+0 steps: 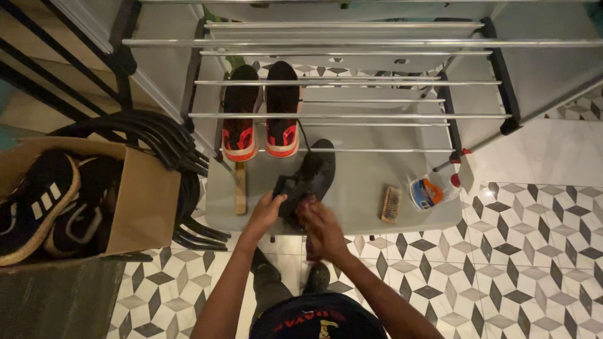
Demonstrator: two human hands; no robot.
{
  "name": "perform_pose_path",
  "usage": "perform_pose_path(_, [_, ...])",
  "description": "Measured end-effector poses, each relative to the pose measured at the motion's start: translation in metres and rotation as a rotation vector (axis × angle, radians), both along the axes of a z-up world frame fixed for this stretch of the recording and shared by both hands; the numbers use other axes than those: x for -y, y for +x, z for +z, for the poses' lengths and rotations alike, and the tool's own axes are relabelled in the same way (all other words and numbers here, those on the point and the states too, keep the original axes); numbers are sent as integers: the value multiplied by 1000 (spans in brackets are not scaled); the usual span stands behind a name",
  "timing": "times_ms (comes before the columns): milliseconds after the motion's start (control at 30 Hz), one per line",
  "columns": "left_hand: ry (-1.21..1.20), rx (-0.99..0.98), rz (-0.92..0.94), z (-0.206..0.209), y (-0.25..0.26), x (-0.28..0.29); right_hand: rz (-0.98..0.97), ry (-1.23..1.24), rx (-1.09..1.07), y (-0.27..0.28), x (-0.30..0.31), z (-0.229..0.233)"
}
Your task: The person wipes a black shoe with a cloth on a metal shoe rack, then places the shoe on the rack. The person also wipes the rack surface with the cloth.
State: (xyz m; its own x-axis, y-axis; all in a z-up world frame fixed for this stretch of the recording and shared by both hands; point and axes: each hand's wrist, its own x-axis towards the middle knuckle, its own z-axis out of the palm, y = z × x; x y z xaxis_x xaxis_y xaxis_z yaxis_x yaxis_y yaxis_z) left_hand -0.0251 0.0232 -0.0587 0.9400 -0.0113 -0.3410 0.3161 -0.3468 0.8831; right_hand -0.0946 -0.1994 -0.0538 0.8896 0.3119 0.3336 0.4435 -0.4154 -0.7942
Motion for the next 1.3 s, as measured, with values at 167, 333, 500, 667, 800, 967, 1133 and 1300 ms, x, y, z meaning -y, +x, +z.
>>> perform_pose_path(167, [-32,54,-23,1,-2,-1,-314,-159,274,64,-1,-17])
perform_pose_path(333, [-68,51,-9,-7,-7,1,-339,-83,122,67,-12,-8])
perform_pose_path(500, [-8,78,56,33,-14,17,-160,409,-239,5,-19,-15])
perform_pose_path(667, [-188,292,-93,71,-17,38,-332,61,65,27,-16,-16])
perform_pose_path(800, [-84,6,-89,73,-15,42,-392,62,102,100,-9,-21])
perform_pose_path(967, [-149,148,-76,39,-13,26,-380,-84,171,119,-12,-34])
perform_pose_path(1133, [-176,98,-40,29,-12,27,-258,568,-154,68,-35,-28])
perform_pose_path(1300, [-167,-20,-112,24,-2,33,-332,576,-245,34,-34,-18])
